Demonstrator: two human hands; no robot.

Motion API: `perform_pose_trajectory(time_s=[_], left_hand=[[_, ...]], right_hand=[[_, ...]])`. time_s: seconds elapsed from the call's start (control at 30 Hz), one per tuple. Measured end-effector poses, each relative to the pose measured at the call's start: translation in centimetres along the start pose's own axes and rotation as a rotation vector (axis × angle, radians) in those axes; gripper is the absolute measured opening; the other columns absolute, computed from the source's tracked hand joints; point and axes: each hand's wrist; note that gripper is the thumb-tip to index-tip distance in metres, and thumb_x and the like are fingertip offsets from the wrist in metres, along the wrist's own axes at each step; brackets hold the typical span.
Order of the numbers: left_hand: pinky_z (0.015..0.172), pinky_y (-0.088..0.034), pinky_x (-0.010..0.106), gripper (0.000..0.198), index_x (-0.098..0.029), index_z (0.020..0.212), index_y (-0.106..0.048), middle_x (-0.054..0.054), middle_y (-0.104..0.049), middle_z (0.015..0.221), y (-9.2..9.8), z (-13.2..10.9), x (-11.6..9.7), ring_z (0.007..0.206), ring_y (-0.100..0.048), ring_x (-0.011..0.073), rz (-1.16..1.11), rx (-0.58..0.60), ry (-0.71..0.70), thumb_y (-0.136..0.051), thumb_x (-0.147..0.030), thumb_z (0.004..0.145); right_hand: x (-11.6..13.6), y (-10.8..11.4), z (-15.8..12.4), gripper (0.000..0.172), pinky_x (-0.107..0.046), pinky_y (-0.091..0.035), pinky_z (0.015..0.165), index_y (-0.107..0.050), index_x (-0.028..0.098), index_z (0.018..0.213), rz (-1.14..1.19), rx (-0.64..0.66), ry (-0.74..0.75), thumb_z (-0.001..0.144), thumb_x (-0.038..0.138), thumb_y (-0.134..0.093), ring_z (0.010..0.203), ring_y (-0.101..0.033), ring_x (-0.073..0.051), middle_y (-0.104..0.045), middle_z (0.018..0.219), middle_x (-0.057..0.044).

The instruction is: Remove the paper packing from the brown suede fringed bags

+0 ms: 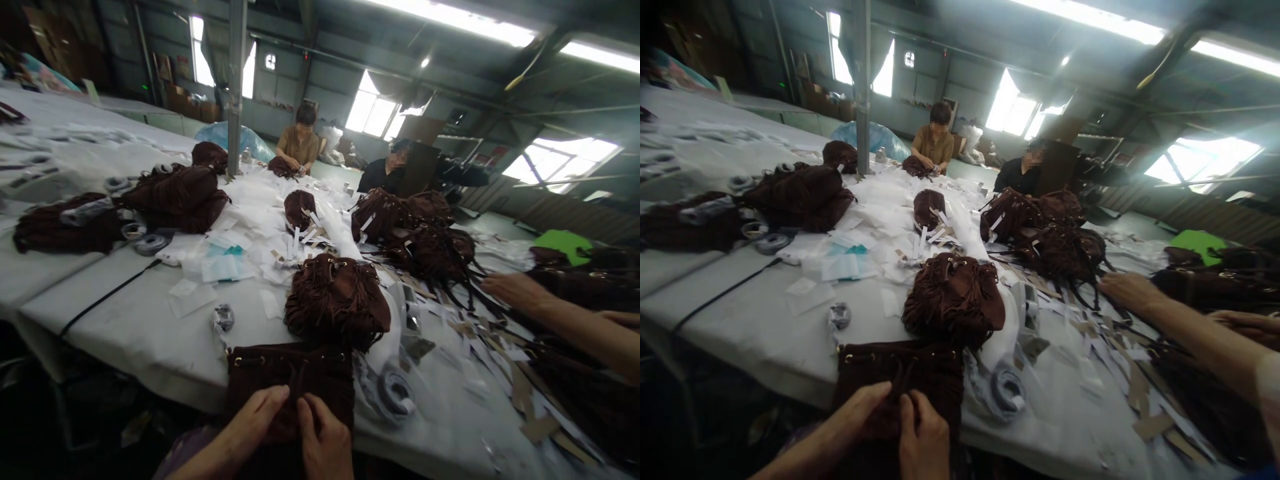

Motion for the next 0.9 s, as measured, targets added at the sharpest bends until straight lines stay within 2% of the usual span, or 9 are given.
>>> perform_pose_trajectory(time_s=[0.13,0.23,0.37,0.47,0.57,0.67,0.73,0.83,0.9], left_hand=[[0.058,-0.043,0.025,0.051,-0.014,0.067,-0.055,-0.003,-0.054,0.058,0.2,1.4,-1.3,0.056,-0.054,0.0122,0.105,-0.013,-0.082,-0.063,-0.065,0.068],[0.053,-0.039,0.022,0.049,-0.013,0.072,-0.057,-0.001,-0.058,0.063,0.8,2.6,-2.2,0.056,-0.053,0.0103,0.014,-0.022,-0.076,-0.064,-0.061,0.070],[0.051,-0.039,0.023,0.051,-0.010,0.074,-0.060,0.006,-0.065,0.065,1.3,4.5,-2.3,0.056,-0.060,0.0148,-0.055,-0.011,0.001,-0.065,-0.061,0.067],[0.051,-0.040,0.024,0.049,-0.012,0.071,-0.057,0.002,-0.062,0.058,1.4,5.9,-2.1,0.055,-0.062,0.0164,-0.063,-0.056,-0.013,-0.071,-0.058,0.061],[0.053,-0.042,0.025,0.044,-0.014,0.071,-0.055,-0.001,-0.060,0.055,1.3,6.7,-2.3,0.054,-0.061,0.0162,-0.055,-0.074,-0.023,-0.072,-0.054,0.061],[0.056,-0.044,0.027,0.039,-0.013,0.071,-0.056,-0.001,-0.059,0.058,1.1,6.3,-2.8,0.054,-0.060,0.0148,-0.044,-0.027,-0.033,-0.072,-0.048,0.065],[0.060,-0.044,0.026,0.032,-0.013,0.074,-0.058,0.000,-0.061,0.064,1.1,5.4,-2.8,0.058,-0.060,0.0139,-0.037,0.029,-0.052,-0.075,-0.038,0.063],[0.067,-0.044,0.023,0.028,-0.014,0.085,-0.061,0.001,-0.065,0.077,1.3,3.8,-2.4,0.070,-0.061,0.0129,0.053,0.155,-0.117,-0.075,-0.017,0.061],[0.066,-0.043,0.022,0.022,-0.014,0.087,-0.062,0.002,-0.065,0.079,1.4,2.9,-1.9,0.070,-0.059,0.0117,0.127,0.194,-0.164,-0.069,-0.016,0.067]], right_hand=[[0.7,-0.7,0.8,0.046,-0.022,-0.045,0.055,-0.070,0.017,0.080,0.156,0.089,-0.069,0.089,0.053,-0.042,0.058,-0.061,-0.016,-0.068,0.064,-0.002],[0.8,-1.3,0.8,0.045,-0.021,-0.042,0.053,-0.068,0.016,0.073,0.171,0.099,-0.034,0.086,0.054,-0.047,0.058,-0.059,-0.016,-0.064,0.060,-0.001],[0.1,-2.6,0.2,0.047,-0.022,-0.039,0.053,-0.067,0.016,0.067,0.126,0.058,0.074,0.085,0.054,-0.046,0.056,-0.057,-0.015,-0.064,0.059,-0.002],[-0.8,-3.4,-0.3,0.050,-0.021,-0.036,0.050,-0.062,0.016,0.058,0.056,0.014,0.149,0.086,0.053,-0.044,0.050,-0.052,-0.013,-0.059,0.052,0.000],[-1.4,-3.9,-0.5,0.050,-0.021,-0.036,0.049,-0.060,0.017,0.055,0.023,-0.001,0.199,0.088,0.051,-0.043,0.048,-0.051,-0.012,-0.057,0.051,0.000],[-1.4,-4.2,-0.4,0.048,-0.021,-0.039,0.050,-0.063,0.018,0.058,0.024,-0.021,0.221,0.089,0.049,-0.044,0.049,-0.054,-0.013,-0.061,0.053,-0.002],[-1.2,-4.2,-0.1,0.046,-0.022,-0.043,0.055,-0.067,0.018,0.064,0.048,-0.015,0.226,0.089,0.049,-0.044,0.053,-0.059,-0.015,-0.066,0.059,-0.004],[-0.9,-3.5,0.2,0.045,-0.021,-0.043,0.052,-0.070,0.017,0.067,0.065,0.163,0.232,0.089,0.048,-0.045,0.055,-0.062,-0.016,-0.068,0.060,-0.003],[-0.8,-2.2,0.5,0.048,-0.021,-0.039,0.045,-0.068,0.017,0.059,0.025,0.243,0.230,0.088,0.049,-0.046,0.047,-0.058,-0.014,-0.063,0.050,0.000]])
Point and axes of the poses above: each hand's wrist, its own z-axis towards the middle knuckle, its own y-axis out of the back of the hand, x = y × z
